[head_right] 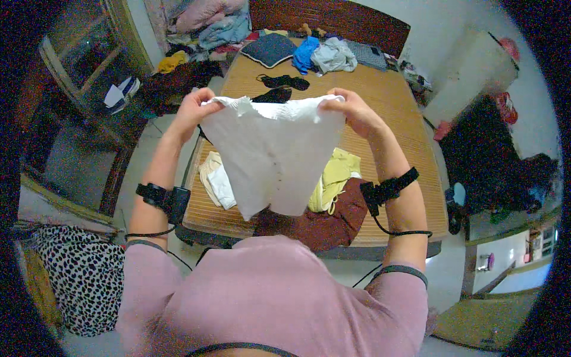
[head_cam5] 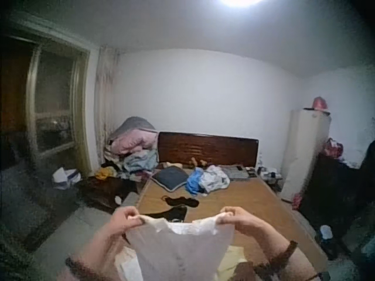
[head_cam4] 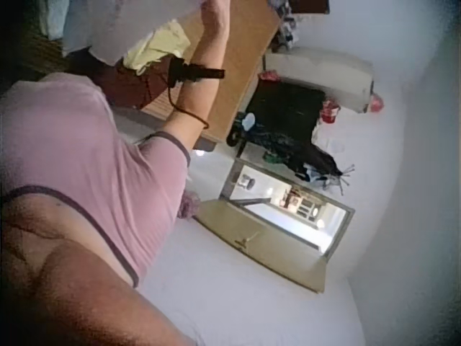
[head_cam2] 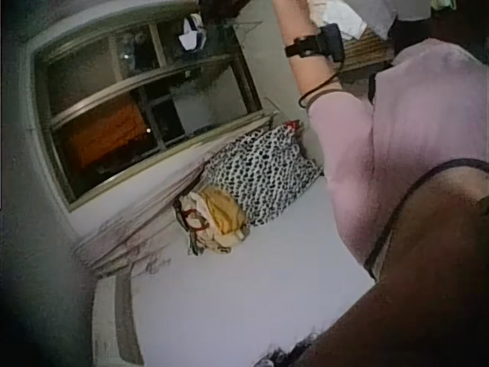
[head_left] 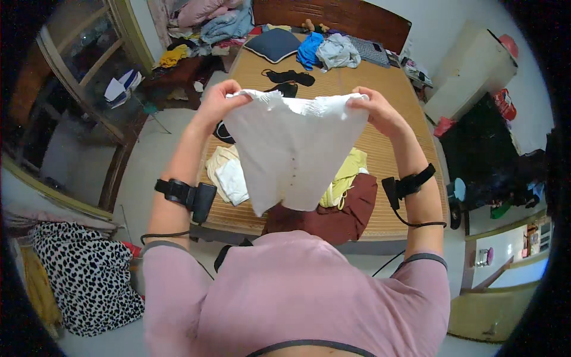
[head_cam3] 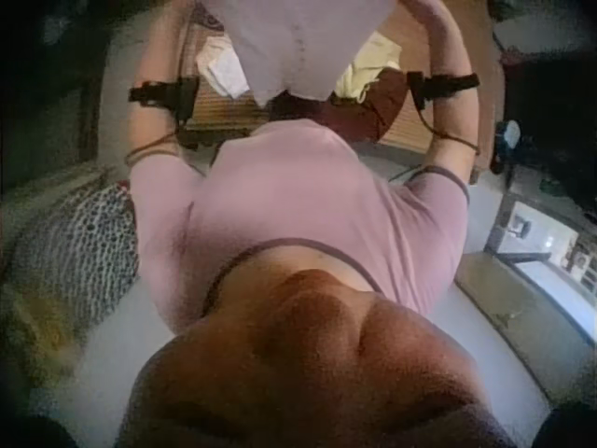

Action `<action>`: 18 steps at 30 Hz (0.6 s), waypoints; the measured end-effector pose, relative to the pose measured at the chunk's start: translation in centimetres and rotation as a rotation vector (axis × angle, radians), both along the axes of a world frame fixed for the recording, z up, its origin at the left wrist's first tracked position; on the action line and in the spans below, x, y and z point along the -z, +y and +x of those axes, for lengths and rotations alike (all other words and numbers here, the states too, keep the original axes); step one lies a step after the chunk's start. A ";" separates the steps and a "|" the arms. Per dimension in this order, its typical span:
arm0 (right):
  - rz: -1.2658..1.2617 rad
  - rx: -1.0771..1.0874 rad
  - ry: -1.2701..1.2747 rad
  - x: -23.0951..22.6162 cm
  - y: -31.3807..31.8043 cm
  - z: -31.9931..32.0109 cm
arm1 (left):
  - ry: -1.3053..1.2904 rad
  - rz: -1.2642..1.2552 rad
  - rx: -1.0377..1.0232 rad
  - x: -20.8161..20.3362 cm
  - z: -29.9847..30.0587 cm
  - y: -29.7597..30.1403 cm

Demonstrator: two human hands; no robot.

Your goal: The person picks up several garments from a bed and folds them one by one, including a white top, a tan piece of clothing, a yellow top, a brown garment, and a white t-shirt, before flattening a black bag by hand.

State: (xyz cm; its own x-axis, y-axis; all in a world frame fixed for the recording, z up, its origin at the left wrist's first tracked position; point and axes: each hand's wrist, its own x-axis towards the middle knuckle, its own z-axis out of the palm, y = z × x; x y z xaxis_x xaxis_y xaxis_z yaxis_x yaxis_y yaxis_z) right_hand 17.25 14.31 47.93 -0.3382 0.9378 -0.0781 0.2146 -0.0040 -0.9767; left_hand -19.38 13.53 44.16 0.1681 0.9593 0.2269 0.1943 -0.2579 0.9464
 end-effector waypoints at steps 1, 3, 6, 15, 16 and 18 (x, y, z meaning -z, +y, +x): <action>0.074 -0.055 -0.084 0.9 0.4 0.2 | 0.076 0.022 -0.043 -1.5 0.3 -0.3; 0.144 -0.123 -0.206 1.9 1.0 0.4 | 0.162 0.034 -0.070 -3.5 0.7 -0.4; 0.259 -0.135 -0.358 2.2 2.0 0.8 | 0.360 0.121 -0.071 -6.0 1.9 -1.0; 0.637 0.033 -0.157 4.7 6.9 0.7 | 0.426 0.093 -0.248 -7.0 1.9 -1.2; 0.633 0.001 -0.140 4.5 7.1 0.1 | 0.336 0.098 -0.259 -6.6 1.6 -1.0; 0.514 -0.046 -0.086 4.1 6.5 -1.1 | 0.250 0.063 -0.288 -5.9 0.8 -1.2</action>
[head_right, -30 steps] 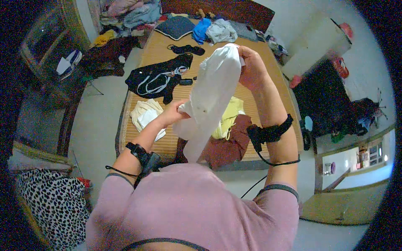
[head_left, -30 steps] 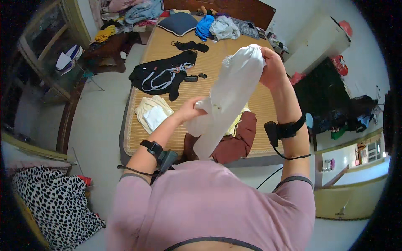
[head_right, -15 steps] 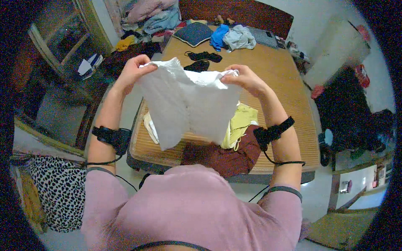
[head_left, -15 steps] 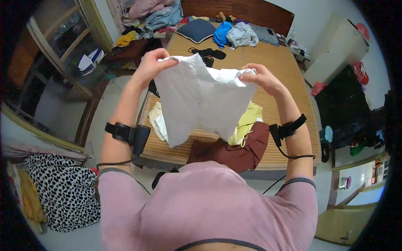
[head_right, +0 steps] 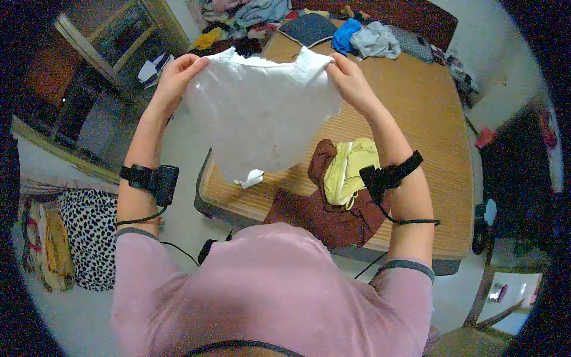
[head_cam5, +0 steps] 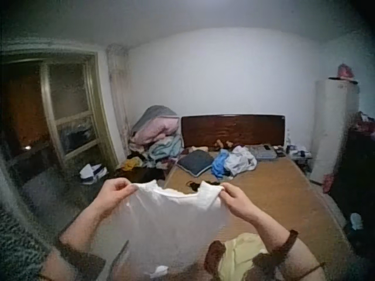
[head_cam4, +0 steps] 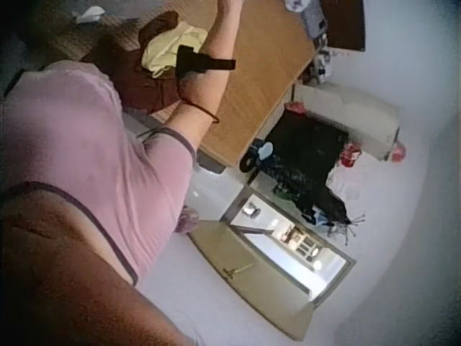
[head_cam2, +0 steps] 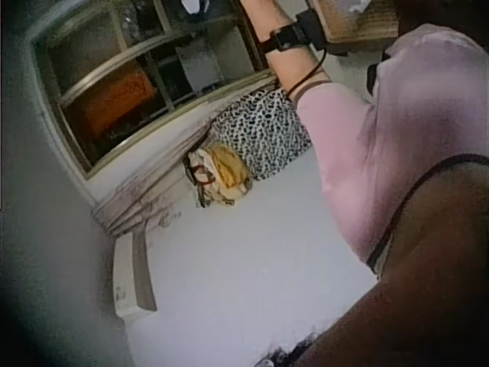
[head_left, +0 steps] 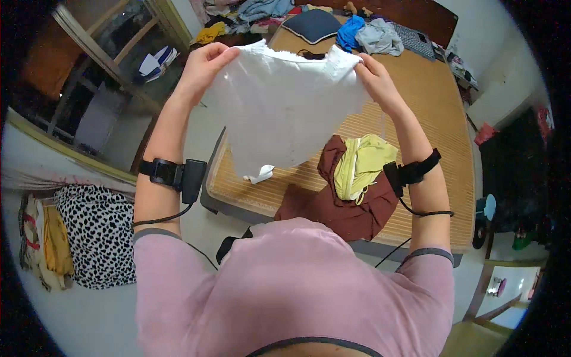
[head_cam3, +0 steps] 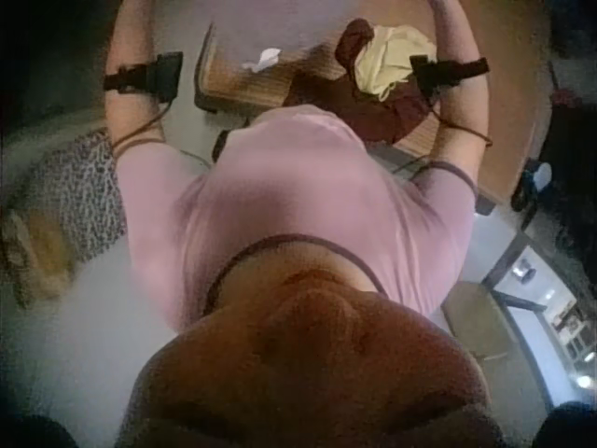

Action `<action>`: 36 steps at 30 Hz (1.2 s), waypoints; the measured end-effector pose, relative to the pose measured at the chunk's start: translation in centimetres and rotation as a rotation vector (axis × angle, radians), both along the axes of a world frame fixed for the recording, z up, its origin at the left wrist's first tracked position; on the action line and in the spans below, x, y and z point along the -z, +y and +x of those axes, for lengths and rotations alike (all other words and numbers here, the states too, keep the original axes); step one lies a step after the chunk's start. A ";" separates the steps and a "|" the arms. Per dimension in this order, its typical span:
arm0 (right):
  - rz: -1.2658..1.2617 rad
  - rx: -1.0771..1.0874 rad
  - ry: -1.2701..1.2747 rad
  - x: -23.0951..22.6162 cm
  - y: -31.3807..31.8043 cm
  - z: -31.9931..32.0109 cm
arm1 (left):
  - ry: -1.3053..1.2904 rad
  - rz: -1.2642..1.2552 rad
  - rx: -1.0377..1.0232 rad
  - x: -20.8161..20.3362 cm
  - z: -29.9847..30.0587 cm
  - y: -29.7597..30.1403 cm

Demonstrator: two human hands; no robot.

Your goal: The person picks up several garments from a bed and folds them one by one, including a white top, a tan piece of clothing, a yellow top, a brown garment, and a white t-shirt, before flattening a black bag by hand.

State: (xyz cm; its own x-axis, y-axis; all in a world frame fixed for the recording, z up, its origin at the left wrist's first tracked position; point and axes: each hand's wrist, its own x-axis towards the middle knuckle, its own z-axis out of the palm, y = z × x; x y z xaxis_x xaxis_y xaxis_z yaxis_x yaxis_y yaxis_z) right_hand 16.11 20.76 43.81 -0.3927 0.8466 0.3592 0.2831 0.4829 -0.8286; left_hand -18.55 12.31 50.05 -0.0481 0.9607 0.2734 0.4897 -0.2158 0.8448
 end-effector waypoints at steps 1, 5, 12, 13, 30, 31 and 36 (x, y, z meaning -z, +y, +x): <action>-0.103 -0.028 0.057 -0.3 -0.4 -0.5 | -0.101 -0.006 -0.012 0.5 -0.2 0.0; -0.418 -0.221 -0.049 -1.3 -1.0 -1.9 | -0.197 -0.145 -0.035 3.0 -1.3 -0.7; -0.535 -0.234 -0.100 2.0 3.0 -3.8 | -0.025 -0.350 0.063 5.4 -3.9 -0.9; -0.451 -0.208 -0.038 2.1 3.0 -4.4 | 0.050 -0.413 0.089 5.3 -4.1 -0.9; -0.619 -0.131 0.189 0.6 0.6 -17.2 | -0.311 -0.324 -0.109 6.4 -4.4 4.1; -0.612 -0.166 0.211 0.2 -0.1 -18.1 | -0.331 -0.296 -0.076 6.1 -3.6 4.0; -0.659 -0.296 0.343 -0.9 -0.8 -20.7 | -0.311 -0.191 0.128 4.1 -1.5 3.5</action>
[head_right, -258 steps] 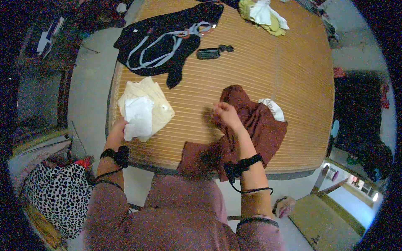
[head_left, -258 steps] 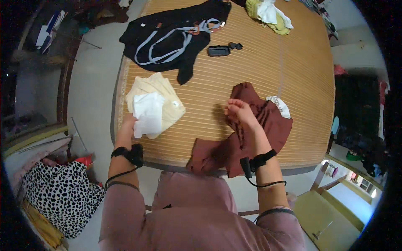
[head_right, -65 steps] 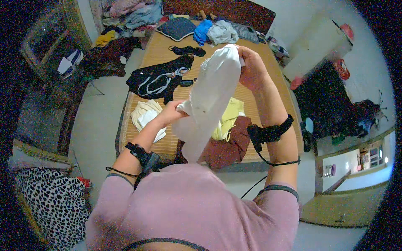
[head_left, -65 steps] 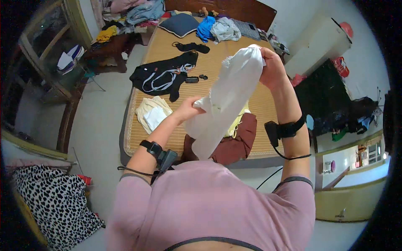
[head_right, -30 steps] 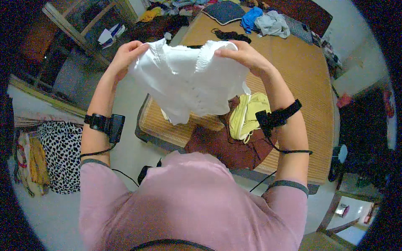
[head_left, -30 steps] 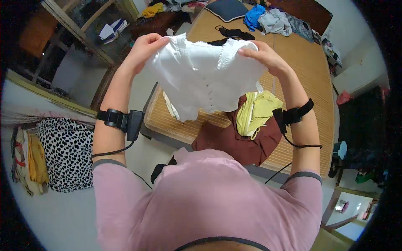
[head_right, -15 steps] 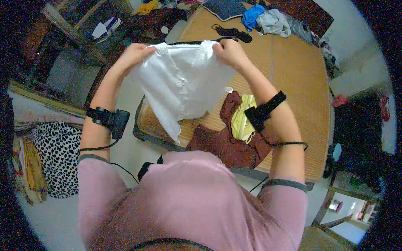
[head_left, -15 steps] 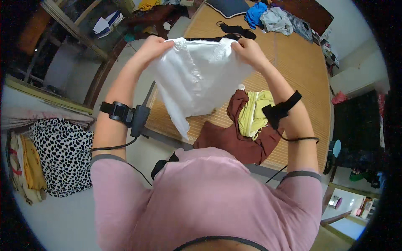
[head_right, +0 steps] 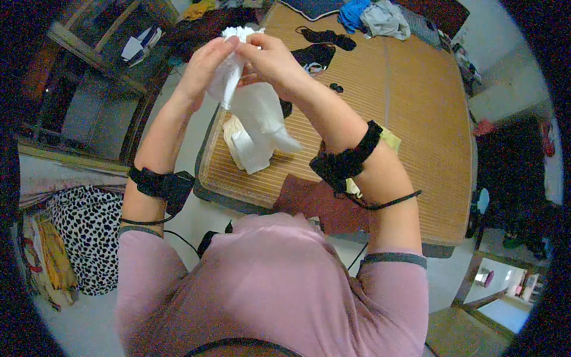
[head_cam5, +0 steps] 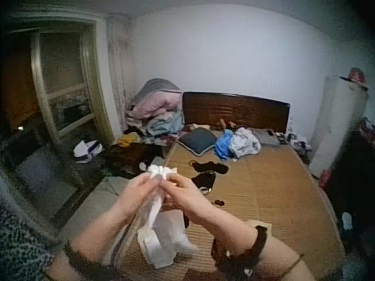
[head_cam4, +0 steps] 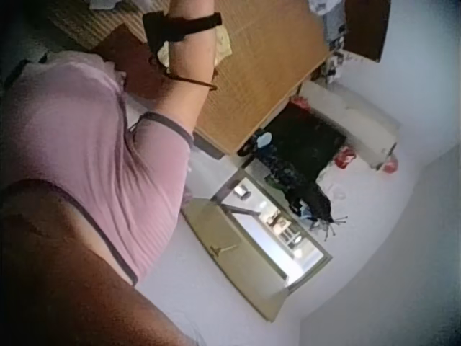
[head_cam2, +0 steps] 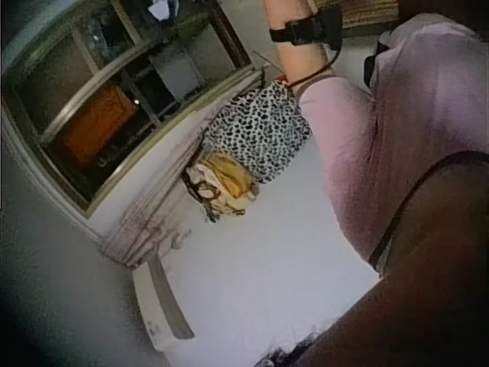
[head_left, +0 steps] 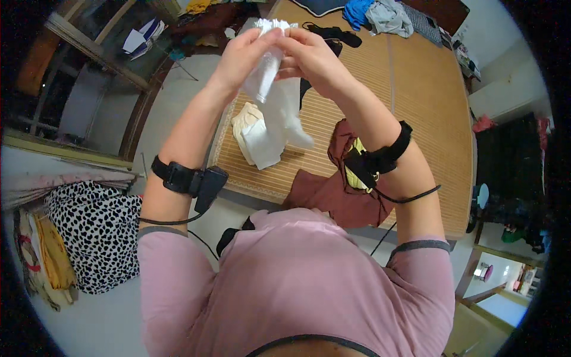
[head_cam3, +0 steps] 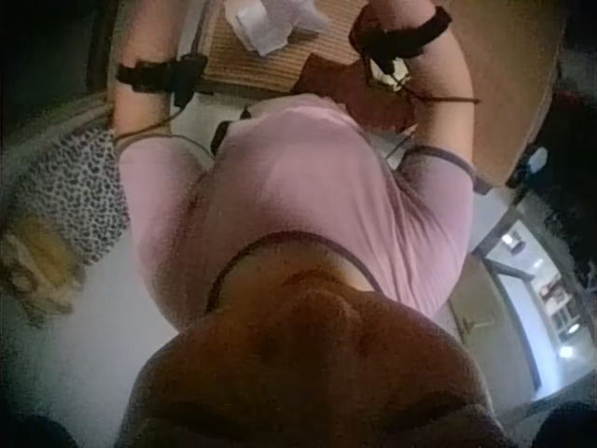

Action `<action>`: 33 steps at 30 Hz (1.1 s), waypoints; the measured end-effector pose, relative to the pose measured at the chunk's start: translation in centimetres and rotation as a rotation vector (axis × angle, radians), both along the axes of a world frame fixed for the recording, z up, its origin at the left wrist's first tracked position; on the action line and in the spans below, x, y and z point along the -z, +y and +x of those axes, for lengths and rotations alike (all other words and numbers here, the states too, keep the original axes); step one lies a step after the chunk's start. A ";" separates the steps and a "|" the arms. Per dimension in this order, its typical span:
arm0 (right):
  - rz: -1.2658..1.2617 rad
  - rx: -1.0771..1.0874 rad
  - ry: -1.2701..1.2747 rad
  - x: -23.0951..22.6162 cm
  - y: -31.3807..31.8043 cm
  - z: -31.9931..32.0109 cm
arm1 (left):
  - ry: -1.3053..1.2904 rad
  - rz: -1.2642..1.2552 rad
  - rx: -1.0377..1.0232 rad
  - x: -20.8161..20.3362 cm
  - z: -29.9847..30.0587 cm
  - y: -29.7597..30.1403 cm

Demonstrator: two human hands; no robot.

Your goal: The person picks up several garments from a bed and folds them one by one, including a white top, a tan piece of clothing, a yellow top, a brown garment, and a white t-shirt, before flattening a black bag by hand.

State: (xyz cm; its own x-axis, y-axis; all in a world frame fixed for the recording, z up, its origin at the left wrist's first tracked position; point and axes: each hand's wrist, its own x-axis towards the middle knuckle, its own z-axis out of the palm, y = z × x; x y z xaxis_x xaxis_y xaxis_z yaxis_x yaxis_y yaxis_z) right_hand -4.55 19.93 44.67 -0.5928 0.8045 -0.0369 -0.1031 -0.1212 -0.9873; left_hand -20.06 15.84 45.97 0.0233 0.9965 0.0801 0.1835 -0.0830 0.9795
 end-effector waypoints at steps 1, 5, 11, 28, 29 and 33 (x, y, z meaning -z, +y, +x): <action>0.039 0.017 0.058 -0.3 0.0 -0.1 | 0.078 0.058 0.022 0.1 -0.2 0.0; 0.059 -0.112 0.125 -1.6 -0.5 0.8 | 0.189 0.089 0.139 0.6 -2.3 0.1; 0.310 0.142 0.118 3.1 4.9 5.7 | -0.144 0.087 0.305 -5.3 -3.9 -1.0; -0.452 -0.671 -0.052 10.9 -8.4 0.3 | -0.451 -0.363 -0.043 11.1 -17.4 -0.8; -0.518 -0.641 -0.025 11.5 -8.4 0.0 | -0.496 -0.358 -0.102 12.8 -16.9 -1.5; -0.741 -0.466 0.033 13.2 -8.5 -0.7 | 0.258 -0.691 -0.315 15.9 -12.9 -6.3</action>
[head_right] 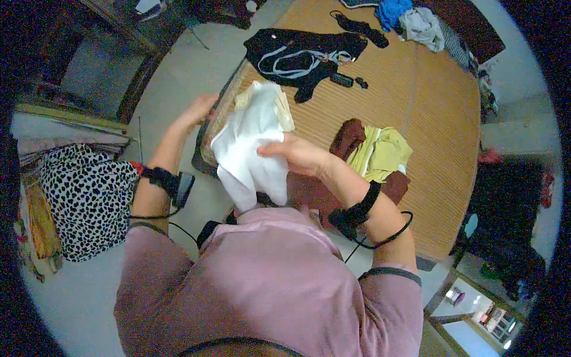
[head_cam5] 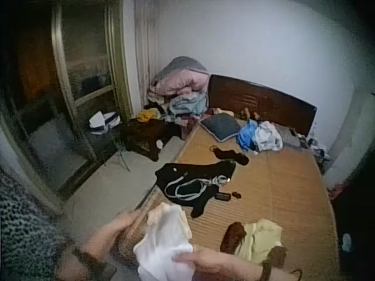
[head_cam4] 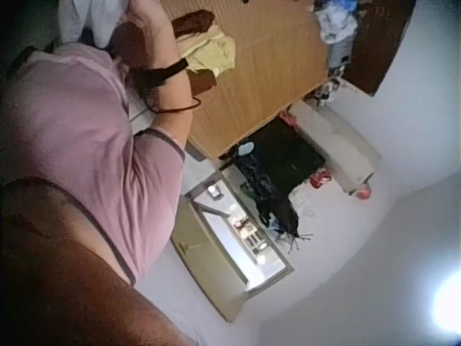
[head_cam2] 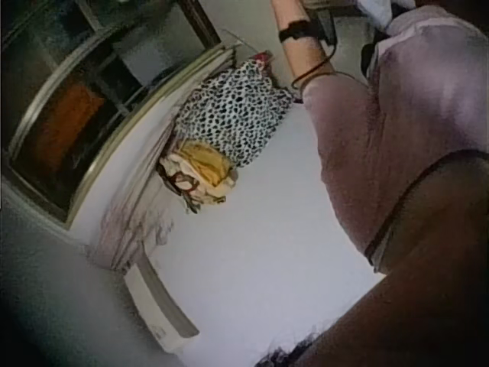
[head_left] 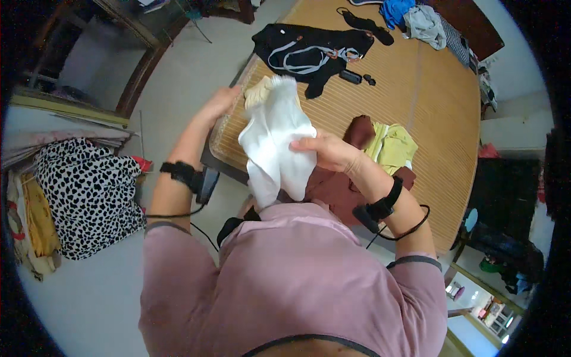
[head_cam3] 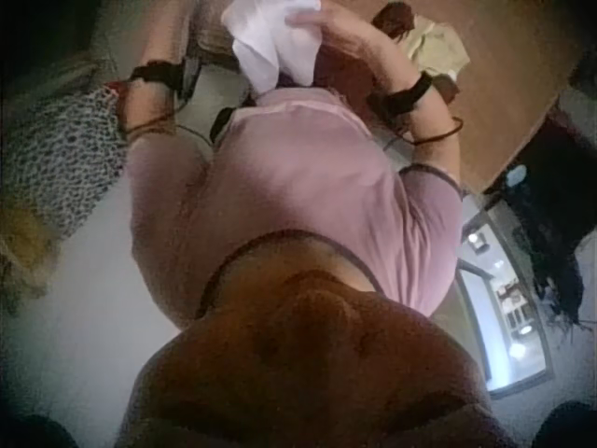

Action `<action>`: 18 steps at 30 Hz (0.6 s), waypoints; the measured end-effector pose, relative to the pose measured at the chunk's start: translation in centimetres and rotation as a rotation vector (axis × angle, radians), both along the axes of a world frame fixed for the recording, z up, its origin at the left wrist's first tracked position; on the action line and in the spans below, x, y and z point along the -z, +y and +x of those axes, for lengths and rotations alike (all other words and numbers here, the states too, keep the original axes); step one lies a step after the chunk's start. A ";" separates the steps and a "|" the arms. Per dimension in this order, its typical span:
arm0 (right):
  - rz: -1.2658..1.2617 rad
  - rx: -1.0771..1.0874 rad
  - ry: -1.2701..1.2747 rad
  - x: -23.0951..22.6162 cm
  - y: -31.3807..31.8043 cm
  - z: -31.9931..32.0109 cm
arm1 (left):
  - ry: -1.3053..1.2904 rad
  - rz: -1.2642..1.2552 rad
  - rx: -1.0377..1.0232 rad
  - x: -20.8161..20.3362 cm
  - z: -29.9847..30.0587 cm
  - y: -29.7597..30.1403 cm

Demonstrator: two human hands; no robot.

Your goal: The person picks up several garments from a bed and folds them one by one, including a white top, a tan piece of clothing, a yellow top, a brown garment, and a white t-shirt, before flattening a black bag by hand.

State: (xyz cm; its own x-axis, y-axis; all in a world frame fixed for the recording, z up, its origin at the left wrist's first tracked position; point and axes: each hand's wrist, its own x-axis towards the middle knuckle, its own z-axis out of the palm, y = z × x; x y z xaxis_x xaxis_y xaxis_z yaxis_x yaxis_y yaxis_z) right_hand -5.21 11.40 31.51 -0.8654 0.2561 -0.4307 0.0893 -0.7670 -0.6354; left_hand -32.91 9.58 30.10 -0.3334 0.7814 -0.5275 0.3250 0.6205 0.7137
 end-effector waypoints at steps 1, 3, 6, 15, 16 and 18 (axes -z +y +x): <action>-0.014 0.001 -0.010 1.4 -0.2 0.1 | -0.227 -0.162 0.050 2.3 -0.4 -1.0; -0.062 0.085 -0.087 4.9 -0.7 0.2 | -0.465 -0.340 0.096 6.4 -0.2 -3.1; -0.095 0.048 -0.177 5.5 -1.5 -0.2 | -1.152 -0.201 0.102 8.5 3.0 -6.5; 0.227 -0.059 -0.602 10.4 0.6 -0.3 | -0.753 -0.120 0.215 10.6 4.5 -7.1; 0.259 -0.031 -0.580 10.4 1.4 -0.5 | -0.755 -0.122 0.220 10.7 4.0 -6.3; 0.301 0.054 -0.576 9.9 3.0 -1.7 | -0.512 0.040 0.168 10.3 2.8 -4.4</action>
State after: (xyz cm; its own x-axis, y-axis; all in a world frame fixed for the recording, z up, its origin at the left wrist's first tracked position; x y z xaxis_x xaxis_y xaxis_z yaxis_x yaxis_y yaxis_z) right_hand -6.92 14.41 21.62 -0.5001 0.4746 -0.7244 0.4454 -0.5764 -0.6851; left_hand -30.12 5.17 19.76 0.0903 0.8247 -0.5583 0.0216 0.5588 0.8290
